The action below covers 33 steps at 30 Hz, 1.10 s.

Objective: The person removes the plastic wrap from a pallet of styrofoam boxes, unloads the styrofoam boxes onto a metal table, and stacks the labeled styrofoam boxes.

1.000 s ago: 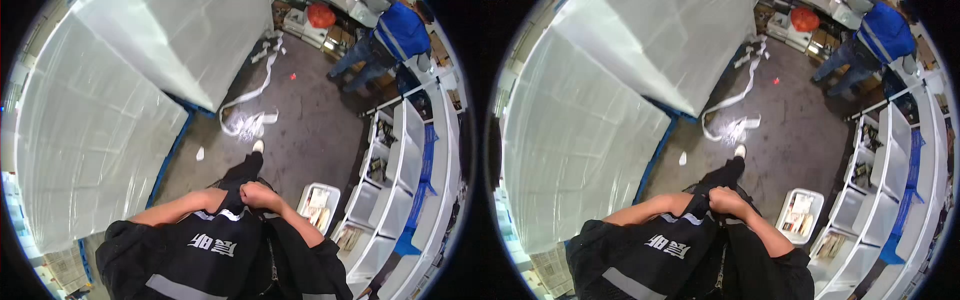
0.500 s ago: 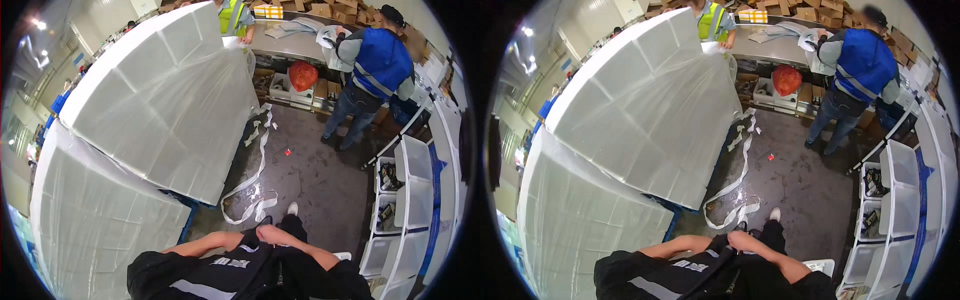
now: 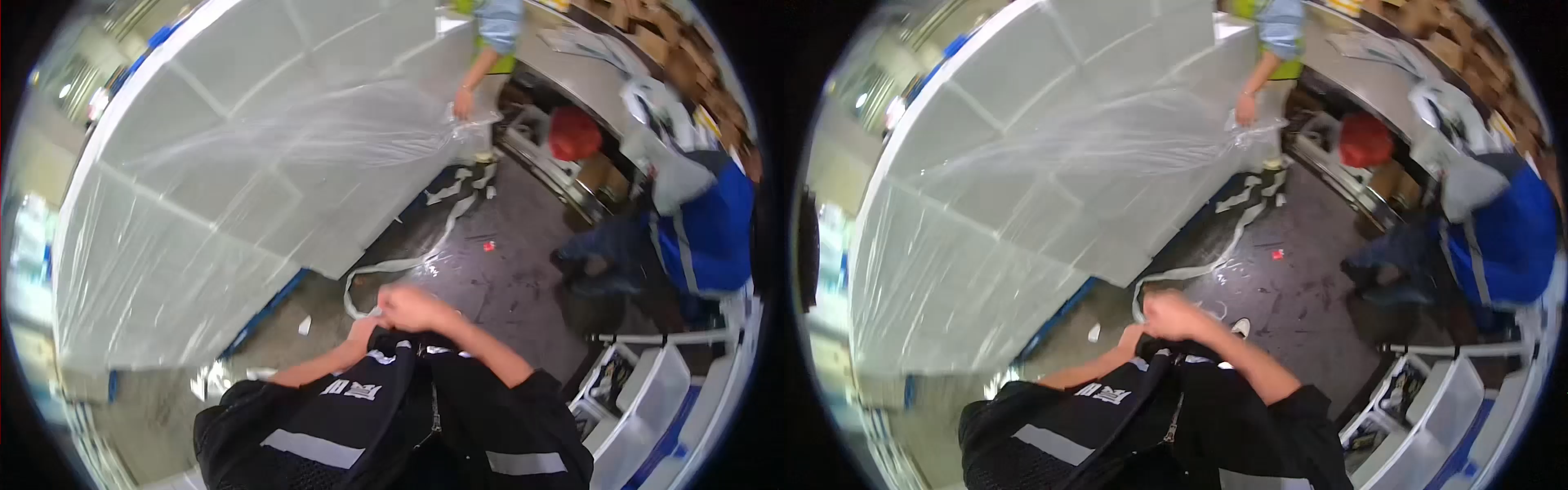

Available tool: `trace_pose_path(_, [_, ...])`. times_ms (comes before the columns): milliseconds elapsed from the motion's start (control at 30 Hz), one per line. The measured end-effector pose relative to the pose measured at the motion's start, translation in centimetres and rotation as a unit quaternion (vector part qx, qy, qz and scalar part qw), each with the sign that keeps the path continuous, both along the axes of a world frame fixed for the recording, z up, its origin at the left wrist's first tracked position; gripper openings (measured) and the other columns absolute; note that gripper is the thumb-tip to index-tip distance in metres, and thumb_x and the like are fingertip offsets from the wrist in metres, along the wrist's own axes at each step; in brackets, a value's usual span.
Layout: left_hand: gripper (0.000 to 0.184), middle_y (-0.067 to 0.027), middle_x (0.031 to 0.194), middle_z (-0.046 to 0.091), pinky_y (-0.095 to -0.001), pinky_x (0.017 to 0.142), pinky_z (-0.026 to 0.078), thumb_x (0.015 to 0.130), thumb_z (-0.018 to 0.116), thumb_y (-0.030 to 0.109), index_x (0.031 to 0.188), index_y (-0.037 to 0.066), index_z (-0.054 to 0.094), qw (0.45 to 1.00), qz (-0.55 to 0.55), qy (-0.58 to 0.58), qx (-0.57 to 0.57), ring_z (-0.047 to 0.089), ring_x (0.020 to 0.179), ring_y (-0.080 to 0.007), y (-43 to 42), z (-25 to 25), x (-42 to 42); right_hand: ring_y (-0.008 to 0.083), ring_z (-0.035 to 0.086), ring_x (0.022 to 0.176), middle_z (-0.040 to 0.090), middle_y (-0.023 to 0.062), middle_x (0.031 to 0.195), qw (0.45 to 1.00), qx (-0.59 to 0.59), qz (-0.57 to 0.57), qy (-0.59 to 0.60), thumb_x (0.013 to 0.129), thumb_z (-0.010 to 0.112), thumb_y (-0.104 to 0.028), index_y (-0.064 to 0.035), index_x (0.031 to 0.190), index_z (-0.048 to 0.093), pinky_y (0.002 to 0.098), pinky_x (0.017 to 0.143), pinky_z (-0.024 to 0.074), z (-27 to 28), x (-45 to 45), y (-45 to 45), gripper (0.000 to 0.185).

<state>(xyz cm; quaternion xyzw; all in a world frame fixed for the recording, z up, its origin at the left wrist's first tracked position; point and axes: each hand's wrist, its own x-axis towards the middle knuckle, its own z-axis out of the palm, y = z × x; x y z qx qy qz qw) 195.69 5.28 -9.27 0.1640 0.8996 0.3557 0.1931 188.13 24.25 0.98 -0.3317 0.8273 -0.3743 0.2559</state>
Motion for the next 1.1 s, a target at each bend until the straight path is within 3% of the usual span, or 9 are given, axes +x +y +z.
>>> trace_pose_path(133, [0.020, -0.0176, 0.081, 0.065, -0.0462, 0.066, 0.049, 0.076, 0.058, 0.027, 0.087, 0.011, 0.060, 0.984, -0.012, -0.081, -0.156, 0.064, 0.082, -0.0362, 0.4, 2.4, -0.2, 0.0374, 0.046, 0.121, 0.047, 0.0235, 0.130, 0.955, -0.204, -0.105, 0.188, 0.079, 0.068, -0.025, -0.0003, 0.133, 0.041, 0.0411, 0.101, 0.0378, 6.3, -11.4, -5.1, 0.065])
trace_pose_path(333, [0.019, -0.0174, 0.078, 0.064, -0.0431, 0.068, 0.048, 0.074, 0.059, 0.025, 0.087, 0.010, 0.061, 0.987, 0.140, -0.078, -0.029, 0.062, 0.079, -0.0372, -3.5, 1.8, 6.5, 0.0383, 0.044, 0.119, 0.047, 0.0232, 0.129, 0.837, -0.161, -0.240, 0.465, 0.070, 0.076, -0.034, -0.0058, 0.136, 0.039, 0.0483, 0.099, 0.0368, 13.2, -22.0, -22.6, 0.080])
trace_pose_path(433, [0.021, -0.0183, 0.081, 0.064, -0.0422, 0.069, 0.048, 0.073, 0.060, 0.023, 0.088, 0.008, 0.062, 0.951, 0.274, -0.107, -0.096, 0.063, 0.081, -0.0359, -7.6, 1.1, 7.9, 0.0362, 0.051, 0.110, 0.054, 0.0223, 0.120, 0.864, -0.183, -0.255, 0.394, 0.073, 0.072, -0.026, -0.0080, 0.133, 0.042, 0.0487, 0.093, 0.0393, 9.9, -22.6, -29.3, 0.070])
trace_pose_path(567, [0.036, -0.0151, 0.100, 0.065, -0.0407, 0.071, 0.050, 0.074, 0.068, 0.019, 0.105, 0.003, 0.060, 0.991, 0.064, -0.063, 0.103, 0.064, 0.080, -0.0316, -19.9, 6.9, 5.1, 0.0409, 0.060, 0.085, 0.064, 0.0215, 0.095, 0.933, -0.136, -0.242, 0.229, 0.076, 0.058, -0.012, -0.0078, 0.133, 0.043, 0.0501, 0.077, 0.0449, 4.2, -16.6, -32.4, 0.059])
trace_pose_path(600, [0.046, -0.0125, 0.103, 0.064, -0.0369, 0.075, 0.051, 0.076, 0.072, 0.021, 0.114, 0.000, 0.057, 0.974, 0.137, 0.178, 0.013, 0.063, 0.085, -0.0250, -22.6, 11.2, 2.6, 0.0402, 0.059, 0.075, 0.062, 0.0190, 0.081, 0.911, -0.160, -0.228, 0.303, 0.075, 0.057, -0.010, -0.0092, 0.132, 0.045, 0.0495, 0.070, 0.0439, 0.9, -14.0, -32.8, 0.059])
trace_pose_path(633, [0.054, -0.0122, 0.108, 0.060, -0.0327, 0.079, 0.051, 0.080, 0.071, 0.023, 0.124, -0.001, 0.050, 0.957, 0.278, -0.024, 0.080, 0.060, 0.093, -0.0185, -26.2, 14.7, -0.7, 0.0396, 0.059, 0.064, 0.061, 0.0164, 0.067, 0.881, -0.186, -0.215, 0.377, 0.074, 0.056, -0.008, -0.0106, 0.131, 0.047, 0.0490, 0.062, 0.0429, -1.6, -12.1, -33.8, 0.058])
trace_pose_path(800, [0.079, -0.0197, 0.103, 0.061, -0.0337, 0.076, 0.049, 0.086, 0.064, 0.043, 0.139, -0.001, 0.026, 0.780, 0.566, 0.208, 0.167, 0.061, 0.095, -0.0228, -36.8, 19.1, -15.0, 0.0428, 0.059, 0.065, 0.062, 0.0222, 0.072, 0.952, -0.048, -0.215, 0.211, 0.075, 0.054, -0.008, -0.0104, 0.127, 0.053, 0.0520, 0.060, 0.0450, -7.5, -3.4, -35.7, 0.052])
trace_pose_path(933, [0.076, -0.0215, 0.101, 0.061, -0.0373, 0.076, 0.047, 0.085, 0.063, 0.047, 0.135, -0.001, 0.031, 0.819, 0.525, 0.069, 0.221, 0.061, 0.094, -0.0277, -38.6, 12.5, -18.5, 0.0428, 0.059, 0.066, 0.062, 0.0223, 0.072, 0.956, 0.045, -0.203, 0.208, 0.077, 0.053, -0.009, -0.0107, 0.127, 0.053, 0.0514, 0.062, 0.0467, -8.8, 0.1, -38.2, 0.050])
trace_pose_path(1100, [0.060, -0.0278, 0.102, 0.058, -0.0459, 0.088, 0.042, 0.083, 0.063, 0.035, 0.127, 0.001, 0.041, 0.739, 0.618, 0.253, -0.088, 0.055, 0.098, -0.0427, -38.4, 1.9, -17.3, 0.0418, 0.060, 0.065, 0.062, 0.0229, 0.072, 0.977, 0.076, -0.145, 0.137, 0.080, 0.051, -0.014, -0.0120, 0.127, 0.054, 0.0506, 0.060, 0.0473, -10.9, -0.8, -39.4, 0.048])
